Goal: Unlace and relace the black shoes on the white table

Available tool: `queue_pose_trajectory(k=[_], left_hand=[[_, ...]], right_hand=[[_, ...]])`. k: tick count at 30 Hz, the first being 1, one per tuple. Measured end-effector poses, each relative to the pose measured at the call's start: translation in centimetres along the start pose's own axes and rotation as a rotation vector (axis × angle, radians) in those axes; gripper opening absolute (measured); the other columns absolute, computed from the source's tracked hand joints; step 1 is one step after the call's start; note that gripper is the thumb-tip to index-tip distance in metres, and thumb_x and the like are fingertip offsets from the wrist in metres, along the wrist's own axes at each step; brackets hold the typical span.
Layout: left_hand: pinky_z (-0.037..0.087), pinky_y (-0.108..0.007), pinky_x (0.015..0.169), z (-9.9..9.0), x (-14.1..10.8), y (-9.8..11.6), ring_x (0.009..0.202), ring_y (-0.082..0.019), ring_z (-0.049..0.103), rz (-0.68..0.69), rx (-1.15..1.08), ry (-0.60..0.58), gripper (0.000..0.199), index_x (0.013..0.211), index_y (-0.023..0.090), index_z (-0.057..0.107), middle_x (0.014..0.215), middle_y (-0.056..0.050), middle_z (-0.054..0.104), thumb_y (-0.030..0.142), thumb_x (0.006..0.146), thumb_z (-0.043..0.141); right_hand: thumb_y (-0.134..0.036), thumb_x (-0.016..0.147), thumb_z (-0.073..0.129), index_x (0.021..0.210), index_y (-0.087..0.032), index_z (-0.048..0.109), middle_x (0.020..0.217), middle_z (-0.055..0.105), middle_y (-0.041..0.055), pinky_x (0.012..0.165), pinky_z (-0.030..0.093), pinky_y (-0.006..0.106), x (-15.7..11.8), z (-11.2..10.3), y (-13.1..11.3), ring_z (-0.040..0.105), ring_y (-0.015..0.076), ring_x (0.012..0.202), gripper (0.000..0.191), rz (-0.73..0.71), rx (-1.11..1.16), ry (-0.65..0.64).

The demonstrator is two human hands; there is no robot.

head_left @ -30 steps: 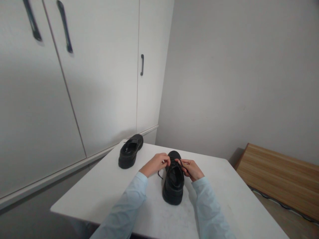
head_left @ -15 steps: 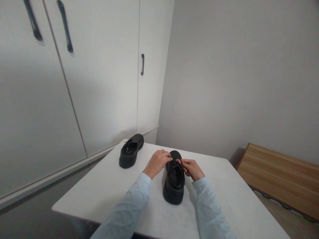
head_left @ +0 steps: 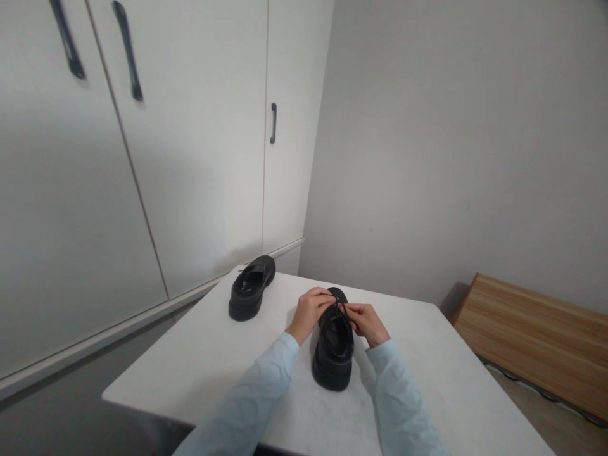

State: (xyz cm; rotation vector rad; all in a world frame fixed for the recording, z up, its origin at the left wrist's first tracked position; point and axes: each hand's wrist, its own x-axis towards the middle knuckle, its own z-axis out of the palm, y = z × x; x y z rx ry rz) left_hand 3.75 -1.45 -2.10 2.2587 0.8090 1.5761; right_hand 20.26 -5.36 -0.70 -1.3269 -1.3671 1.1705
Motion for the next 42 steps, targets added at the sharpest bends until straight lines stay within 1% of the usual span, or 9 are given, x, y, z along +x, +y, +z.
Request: queue_pose_trajectory(k=[5, 11, 15, 18, 23, 27, 31, 37, 42], left_hand=[[0.050, -0.026, 0.069, 0.2, 0.4, 0.7, 0.073, -0.016, 0.063, -0.287, -0.230, -0.018, 0.006, 0.070, 0.017, 0.073, 0.077, -0.005, 0.067, 0.023, 0.070, 0.070], [0.048, -0.025, 0.065, 0.1, 0.6, 0.4, 0.068, -0.017, 0.063, -0.490, -0.389, -0.150, 0.011, 0.069, 0.014, 0.073, 0.071, -0.006, 0.069, 0.023, 0.063, 0.072], [0.047, -0.026, 0.064, 0.4, 0.3, -0.4, 0.069, -0.018, 0.064, -0.569, -0.410, -0.172, 0.019, 0.073, 0.012, 0.073, 0.072, -0.007, 0.070, 0.027, 0.062, 0.071], [0.046, -0.025, 0.062, 0.7, 0.2, -0.9, 0.067, -0.018, 0.063, -0.597, -0.441, -0.194, 0.022, 0.075, 0.011, 0.073, 0.072, -0.008, 0.070, 0.029, 0.062, 0.070], [0.043, -0.025, 0.062, 0.7, 0.2, -0.9, 0.064, -0.016, 0.060, -0.657, -0.563, -0.235, 0.024, 0.072, 0.009, 0.072, 0.068, -0.007, 0.069, 0.029, 0.059, 0.072], [0.041, -0.024, 0.062, 0.6, 0.4, -0.3, 0.062, -0.013, 0.057, -0.676, -0.635, -0.230, 0.017, 0.068, 0.010, 0.070, 0.063, -0.004, 0.066, 0.024, 0.059, 0.070], [0.040, -0.023, 0.062, 0.5, 0.5, 0.4, 0.060, -0.012, 0.055, -0.627, -0.659, -0.235, 0.012, 0.064, 0.011, 0.065, 0.060, -0.001, 0.061, 0.022, 0.060, 0.067], [0.039, -0.022, 0.063, 0.1, 0.8, 1.2, 0.064, -0.013, 0.054, -0.493, -0.505, -0.241, 0.007, 0.063, 0.013, 0.062, 0.063, 0.000, 0.059, 0.019, 0.065, 0.063], [0.038, -0.021, 0.061, 0.2, 0.7, 1.4, 0.064, -0.012, 0.052, -0.465, -0.486, -0.279, 0.006, 0.067, 0.013, 0.060, 0.064, 0.000, 0.057, 0.019, 0.067, 0.060]], right_hand=[[-0.058, 0.063, 0.063, 0.079, -0.010, 0.072, 0.037, 0.037, -0.0069, 0.036, 0.015, 0.019, 0.1, 0.3, 0.1, 0.026, 0.0045, 0.035, 0.051, -0.113, -0.081, 0.012], [-0.043, 0.073, 0.057, 0.088, -0.013, 0.074, 0.051, 0.059, -0.0003, 0.042, 0.032, 0.020, 0.1, 0.1, 0.2, 0.046, 0.0104, 0.044, 0.038, -0.266, -0.321, 0.061], [-0.032, 0.078, 0.052, 0.095, -0.018, 0.073, 0.074, 0.073, 0.0055, 0.060, 0.047, 0.028, -0.2, 0.1, 0.0, 0.064, 0.0210, 0.067, 0.031, -0.365, -0.494, 0.079], [-0.027, 0.080, 0.050, 0.099, -0.023, 0.072, 0.091, 0.074, 0.0070, 0.072, 0.048, 0.031, -0.5, 0.2, -0.3, 0.067, 0.0245, 0.082, 0.029, -0.410, -0.628, 0.101], [-0.026, 0.081, 0.051, 0.101, -0.027, 0.070, 0.086, 0.075, 0.0062, 0.066, 0.047, 0.027, -1.1, 0.4, -0.8, 0.068, 0.0234, 0.079, 0.028, -0.415, -0.832, 0.145], [-0.026, 0.082, 0.050, 0.098, -0.025, 0.071, 0.079, 0.074, 0.0059, 0.062, 0.045, 0.025, -1.2, 0.5, -0.9, 0.067, 0.0206, 0.070, 0.027, -0.433, -0.888, 0.154], [-0.024, 0.078, 0.052, 0.093, -0.020, 0.071, 0.065, 0.069, 0.0040, 0.057, 0.041, 0.024, -0.9, 0.4, -0.7, 0.061, 0.0171, 0.057, 0.024, -0.436, -0.887, 0.192], [-0.021, 0.070, 0.056, 0.079, -0.017, 0.068, 0.049, 0.055, -0.0024, 0.051, 0.036, 0.023, -0.7, 0.1, -0.7, 0.050, 0.0127, 0.047, 0.015, -0.429, -0.678, 0.198], [-0.019, 0.068, 0.055, 0.072, -0.018, 0.061, 0.042, 0.046, -0.0069, 0.048, 0.035, 0.021, -0.7, -0.2, -0.7, 0.045, 0.0101, 0.042, 0.008, -0.363, -0.518, 0.128]])
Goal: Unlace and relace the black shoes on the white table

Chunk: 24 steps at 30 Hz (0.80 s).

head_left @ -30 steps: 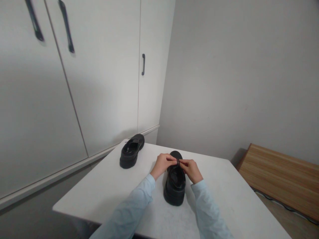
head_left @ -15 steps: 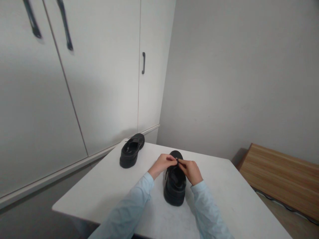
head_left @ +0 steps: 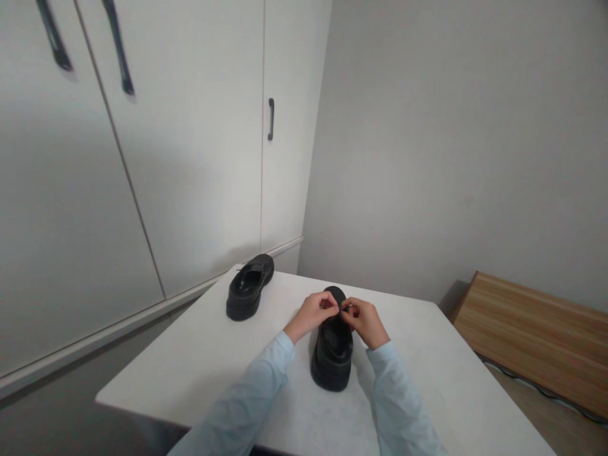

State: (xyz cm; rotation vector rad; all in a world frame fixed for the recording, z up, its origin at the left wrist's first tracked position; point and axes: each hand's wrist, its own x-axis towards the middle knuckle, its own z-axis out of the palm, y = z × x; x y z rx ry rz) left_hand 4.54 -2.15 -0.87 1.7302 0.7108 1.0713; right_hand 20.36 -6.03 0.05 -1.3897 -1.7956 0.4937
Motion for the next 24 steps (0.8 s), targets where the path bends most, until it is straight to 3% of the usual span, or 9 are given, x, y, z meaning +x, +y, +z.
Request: queue_pose_trajectory(k=[10, 17, 24], left_hand=[[0.036, -0.021, 0.059, 0.0, 0.0, 0.0, 0.062, -0.011, 0.049, 0.021, 0.024, -0.061, 0.008, 0.070, 0.014, 0.057, 0.064, 0.001, 0.053, 0.021, 0.070, 0.057], [0.037, -0.020, 0.059, -0.4, -0.2, 0.4, 0.063, -0.011, 0.050, 0.043, 0.052, -0.049, 0.010, 0.072, 0.013, 0.058, 0.066, 0.000, 0.055, 0.023, 0.073, 0.057], [0.036, -0.019, 0.055, -0.4, -0.3, 0.7, 0.057, -0.010, 0.049, 0.012, 0.138, 0.016, 0.006, 0.069, 0.013, 0.060, 0.059, 0.002, 0.054, 0.019, 0.069, 0.058]], right_hand=[[-0.018, 0.066, 0.055, 0.067, -0.018, 0.054, 0.040, 0.045, -0.0088, 0.042, 0.032, 0.018, 0.1, -0.2, -0.2, 0.044, 0.0074, 0.037, 0.001, 0.052, 0.181, -0.083], [-0.032, 0.066, 0.063, 0.067, -0.017, 0.054, 0.038, 0.044, -0.0089, 0.035, 0.024, 0.017, 0.2, -0.8, 0.2, 0.035, 0.0048, 0.032, 0.017, 0.159, 0.342, -0.112], [-0.032, 0.061, 0.062, 0.064, -0.018, 0.050, 0.053, 0.049, -0.0076, 0.032, 0.029, 0.017, 0.2, -1.0, 0.1, 0.041, 0.0048, 0.035, 0.018, 0.245, 0.445, -0.089]])
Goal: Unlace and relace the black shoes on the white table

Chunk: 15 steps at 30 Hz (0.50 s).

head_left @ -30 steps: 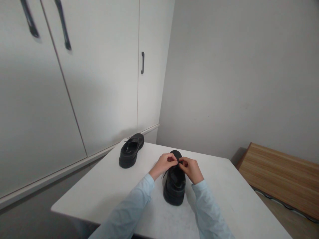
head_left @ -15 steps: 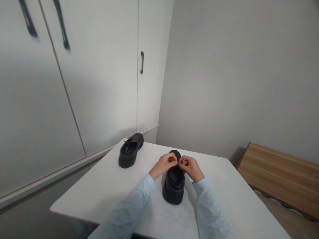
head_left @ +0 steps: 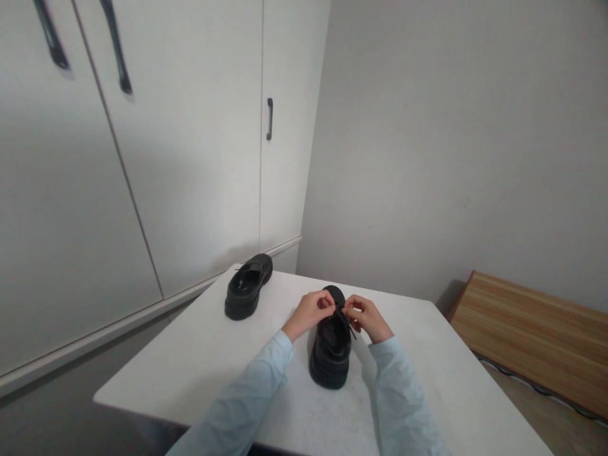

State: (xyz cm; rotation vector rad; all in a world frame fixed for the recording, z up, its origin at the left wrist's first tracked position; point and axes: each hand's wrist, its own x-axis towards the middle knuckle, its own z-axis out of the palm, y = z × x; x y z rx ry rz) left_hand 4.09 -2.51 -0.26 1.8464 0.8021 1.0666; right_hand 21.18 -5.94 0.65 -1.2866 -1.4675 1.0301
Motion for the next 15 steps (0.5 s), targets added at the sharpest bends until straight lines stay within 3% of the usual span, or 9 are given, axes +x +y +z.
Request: queue_pose_trajectory(k=[15], left_hand=[[0.035, -0.020, 0.054, -1.0, 0.4, -2.2, 0.058, -0.011, 0.050, -0.174, 0.109, -0.011, 0.011, 0.064, 0.013, 0.062, 0.058, 0.001, 0.055, 0.020, 0.063, 0.053]], right_hand=[[-0.026, 0.061, 0.048, 0.059, -0.020, 0.043, 0.047, 0.045, -0.0082, 0.033, 0.025, 0.016, -0.2, -0.7, 0.4, 0.039, 0.0050, 0.034, 0.008, 0.174, 0.002, -0.041]])
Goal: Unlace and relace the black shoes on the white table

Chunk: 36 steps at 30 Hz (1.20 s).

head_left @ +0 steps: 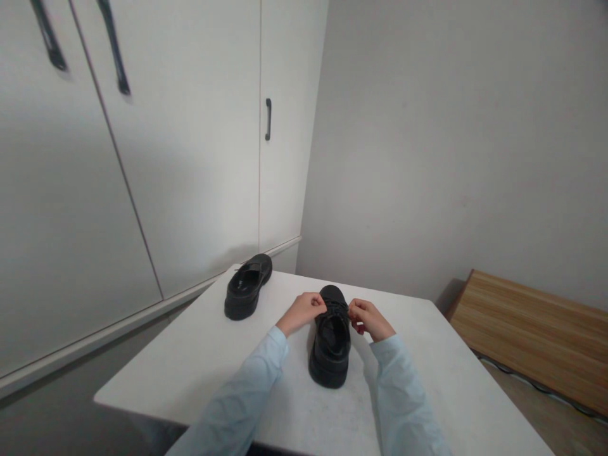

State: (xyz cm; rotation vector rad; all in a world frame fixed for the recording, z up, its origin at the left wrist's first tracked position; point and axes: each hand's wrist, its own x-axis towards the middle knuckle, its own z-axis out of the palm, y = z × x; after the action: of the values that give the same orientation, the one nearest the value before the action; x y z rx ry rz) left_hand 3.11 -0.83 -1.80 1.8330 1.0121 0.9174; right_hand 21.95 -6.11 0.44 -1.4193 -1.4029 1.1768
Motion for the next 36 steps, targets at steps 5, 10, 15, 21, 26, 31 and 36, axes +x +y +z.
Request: queue_pose_trajectory(k=[5, 10, 15, 21, 26, 31, 36], left_hand=[[0.037, -0.021, 0.058, -0.4, -0.2, -0.1, 0.063, -0.013, 0.052, 0.023, 0.014, -0.033, 0.013, 0.064, 0.013, 0.061, 0.062, 0.000, 0.057, 0.023, 0.066, 0.054], [0.036, -0.021, 0.060, -0.7, -0.4, 0.0, 0.064, -0.012, 0.050, 0.118, -0.002, -0.088, 0.029, 0.069, 0.014, 0.060, 0.065, 0.000, 0.057, 0.042, 0.075, 0.055], [0.034, -0.021, 0.058, -0.7, -0.3, 0.2, 0.062, -0.012, 0.048, 0.139, 0.021, -0.157, 0.035, 0.068, 0.014, 0.059, 0.063, 0.001, 0.055, 0.048, 0.076, 0.056], [0.034, -0.021, 0.059, -0.8, -0.4, 0.8, 0.063, -0.012, 0.048, 0.171, 0.044, -0.160, 0.029, 0.068, 0.014, 0.058, 0.063, 0.002, 0.054, 0.041, 0.078, 0.054], [0.034, -0.021, 0.061, -1.3, -0.3, 0.7, 0.066, -0.012, 0.047, 0.197, 0.114, -0.173, 0.025, 0.067, 0.014, 0.057, 0.067, 0.002, 0.052, 0.036, 0.079, 0.053], [0.036, -0.022, 0.066, -2.0, -0.2, 0.5, 0.070, -0.012, 0.049, 0.202, 0.191, -0.191, 0.024, 0.070, 0.015, 0.060, 0.073, 0.000, 0.051, 0.036, 0.079, 0.054], [0.036, -0.023, 0.066, -2.4, -0.2, 0.6, 0.069, -0.012, 0.047, 0.184, 0.249, -0.210, 0.024, 0.069, 0.015, 0.061, 0.072, 0.000, 0.049, 0.036, 0.078, 0.055]], right_hand=[[-0.029, 0.064, 0.050, 0.061, -0.020, 0.043, 0.046, 0.045, -0.0087, 0.032, 0.025, 0.016, 0.2, -0.1, 0.2, 0.038, 0.0047, 0.033, 0.012, 0.026, -0.031, -0.019], [-0.047, 0.069, 0.056, 0.065, -0.021, 0.042, 0.041, 0.039, -0.0112, 0.031, 0.024, 0.016, -0.1, -0.1, -0.1, 0.035, 0.0050, 0.031, 0.030, -0.055, -0.111, -0.117], [-0.061, 0.070, 0.053, 0.063, -0.019, 0.044, 0.037, 0.034, -0.0118, 0.031, 0.021, 0.017, -0.1, 0.0, -0.1, 0.030, 0.0041, 0.030, 0.043, -0.120, -0.154, -0.145], [-0.063, 0.070, 0.051, 0.062, -0.018, 0.048, 0.039, 0.035, -0.0105, 0.033, 0.021, 0.018, 0.2, -0.2, 0.2, 0.031, 0.0047, 0.032, 0.046, -0.141, -0.174, -0.097], [-0.062, 0.069, 0.051, 0.060, -0.018, 0.050, 0.036, 0.034, -0.0101, 0.034, 0.021, 0.019, 0.4, -0.8, 0.7, 0.030, 0.0055, 0.032, 0.045, -0.117, -0.202, -0.086], [-0.060, 0.069, 0.053, 0.058, -0.018, 0.051, 0.036, 0.033, -0.0092, 0.036, 0.022, 0.020, 0.5, -1.4, 0.9, 0.031, 0.0061, 0.033, 0.043, -0.100, -0.233, -0.092], [-0.056, 0.070, 0.054, 0.057, -0.017, 0.054, 0.037, 0.035, -0.0081, 0.037, 0.023, 0.020, 0.7, -1.7, 1.5, 0.031, 0.0065, 0.035, 0.042, -0.114, -0.245, -0.124]])
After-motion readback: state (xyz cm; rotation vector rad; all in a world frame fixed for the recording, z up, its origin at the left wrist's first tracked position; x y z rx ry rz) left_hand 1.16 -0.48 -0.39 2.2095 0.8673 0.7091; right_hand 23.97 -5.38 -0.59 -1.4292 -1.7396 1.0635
